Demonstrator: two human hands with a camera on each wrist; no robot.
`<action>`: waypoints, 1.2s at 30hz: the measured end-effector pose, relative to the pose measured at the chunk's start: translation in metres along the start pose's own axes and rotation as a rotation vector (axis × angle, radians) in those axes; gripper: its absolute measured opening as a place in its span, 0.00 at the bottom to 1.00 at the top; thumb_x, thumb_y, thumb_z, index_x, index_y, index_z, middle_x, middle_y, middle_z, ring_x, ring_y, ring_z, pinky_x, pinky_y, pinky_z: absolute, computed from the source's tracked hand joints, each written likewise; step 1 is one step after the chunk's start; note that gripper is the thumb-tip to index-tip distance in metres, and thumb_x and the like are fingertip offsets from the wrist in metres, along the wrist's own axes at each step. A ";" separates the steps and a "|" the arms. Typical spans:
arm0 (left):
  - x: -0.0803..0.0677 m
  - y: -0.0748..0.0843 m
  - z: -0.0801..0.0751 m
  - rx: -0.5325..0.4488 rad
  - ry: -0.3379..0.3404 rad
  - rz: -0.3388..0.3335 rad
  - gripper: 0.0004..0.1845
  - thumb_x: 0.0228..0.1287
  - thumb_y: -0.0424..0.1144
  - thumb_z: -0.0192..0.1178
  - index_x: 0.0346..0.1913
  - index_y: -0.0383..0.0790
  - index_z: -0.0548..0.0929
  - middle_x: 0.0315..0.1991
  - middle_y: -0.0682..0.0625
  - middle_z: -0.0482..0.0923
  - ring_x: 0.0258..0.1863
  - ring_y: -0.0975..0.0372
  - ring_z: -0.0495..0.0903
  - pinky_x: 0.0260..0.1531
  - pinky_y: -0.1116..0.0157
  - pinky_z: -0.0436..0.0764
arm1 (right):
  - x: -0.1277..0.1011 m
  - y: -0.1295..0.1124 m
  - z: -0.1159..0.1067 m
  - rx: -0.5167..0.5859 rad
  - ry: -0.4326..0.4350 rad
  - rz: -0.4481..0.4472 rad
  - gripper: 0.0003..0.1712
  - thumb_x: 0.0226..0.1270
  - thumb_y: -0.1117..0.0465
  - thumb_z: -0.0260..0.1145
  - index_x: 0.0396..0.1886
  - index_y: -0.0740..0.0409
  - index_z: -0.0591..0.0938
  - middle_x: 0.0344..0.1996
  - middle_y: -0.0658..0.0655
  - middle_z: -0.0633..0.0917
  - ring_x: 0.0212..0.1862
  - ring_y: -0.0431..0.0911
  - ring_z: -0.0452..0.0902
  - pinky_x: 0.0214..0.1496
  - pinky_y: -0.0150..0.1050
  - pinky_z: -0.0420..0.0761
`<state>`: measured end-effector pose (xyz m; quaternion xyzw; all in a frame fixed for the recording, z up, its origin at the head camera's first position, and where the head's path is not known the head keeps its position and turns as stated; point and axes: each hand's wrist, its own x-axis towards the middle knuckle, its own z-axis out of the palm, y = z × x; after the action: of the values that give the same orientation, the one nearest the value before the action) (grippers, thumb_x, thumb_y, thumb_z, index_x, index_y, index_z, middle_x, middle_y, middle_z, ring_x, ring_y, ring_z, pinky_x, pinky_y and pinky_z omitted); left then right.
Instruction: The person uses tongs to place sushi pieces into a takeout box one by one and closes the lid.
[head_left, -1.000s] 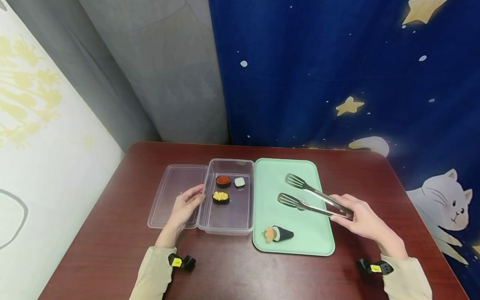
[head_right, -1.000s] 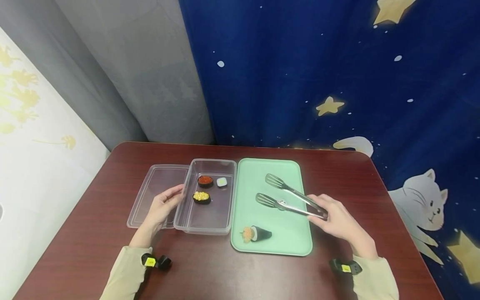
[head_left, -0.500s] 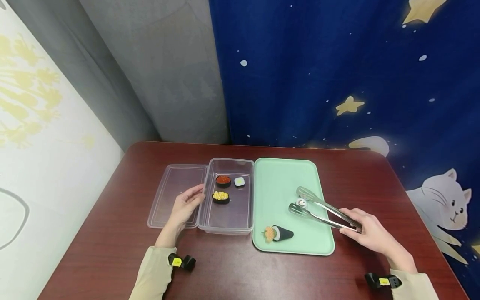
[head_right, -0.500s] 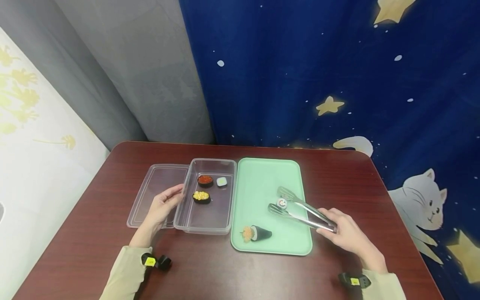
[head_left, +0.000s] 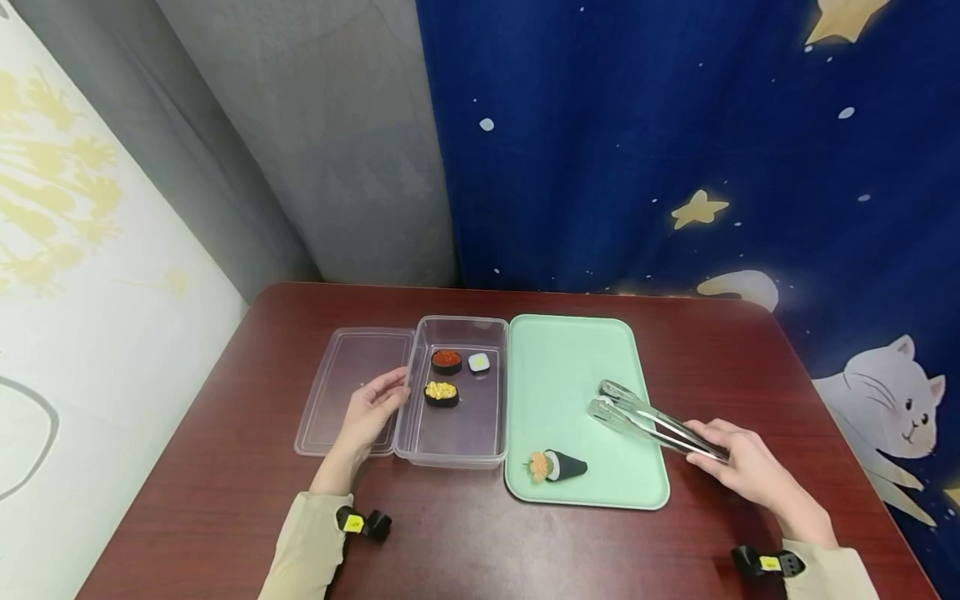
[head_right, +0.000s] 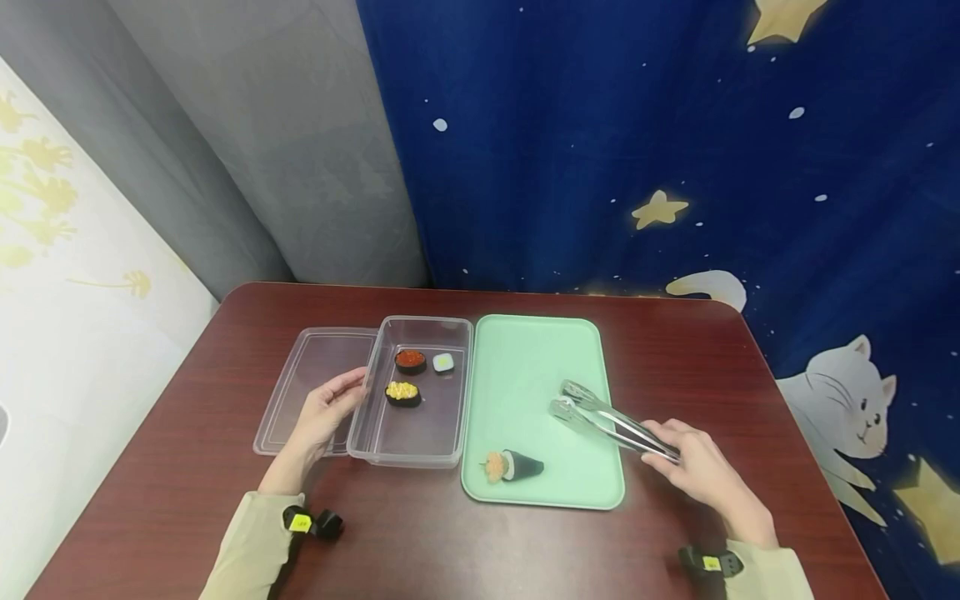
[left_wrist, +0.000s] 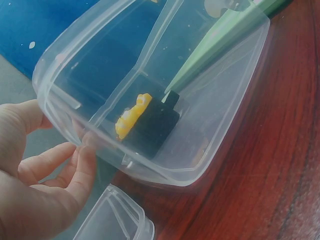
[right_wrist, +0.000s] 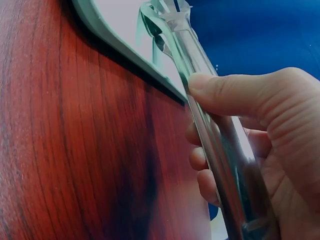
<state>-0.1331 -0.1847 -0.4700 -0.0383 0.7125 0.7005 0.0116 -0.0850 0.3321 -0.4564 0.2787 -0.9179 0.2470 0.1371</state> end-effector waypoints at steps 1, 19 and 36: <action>0.000 0.000 0.000 0.002 0.001 0.001 0.22 0.62 0.24 0.56 0.60 0.25 0.71 0.58 0.28 0.69 0.45 0.64 0.79 0.45 0.75 0.76 | 0.000 0.000 0.000 -0.003 -0.001 -0.001 0.26 0.37 0.70 0.77 0.43 0.64 0.82 0.28 0.46 0.78 0.25 0.33 0.65 0.26 0.20 0.61; 0.000 -0.003 -0.001 -0.001 -0.005 0.022 0.22 0.62 0.25 0.56 0.60 0.24 0.70 0.58 0.29 0.70 0.42 0.70 0.78 0.44 0.75 0.77 | -0.001 0.003 0.005 0.016 0.048 0.006 0.26 0.36 0.71 0.77 0.42 0.66 0.83 0.27 0.46 0.79 0.25 0.33 0.65 0.26 0.20 0.62; 0.000 -0.002 -0.001 -0.001 -0.013 0.028 0.22 0.62 0.25 0.57 0.60 0.24 0.70 0.58 0.28 0.69 0.42 0.70 0.78 0.43 0.76 0.76 | 0.032 -0.007 -0.011 0.051 0.082 -0.018 0.28 0.36 0.72 0.77 0.45 0.63 0.83 0.29 0.47 0.80 0.26 0.34 0.67 0.24 0.24 0.65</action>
<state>-0.1331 -0.1861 -0.4719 -0.0238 0.7124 0.7013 0.0063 -0.1054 0.3189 -0.4328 0.2800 -0.9024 0.2803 0.1695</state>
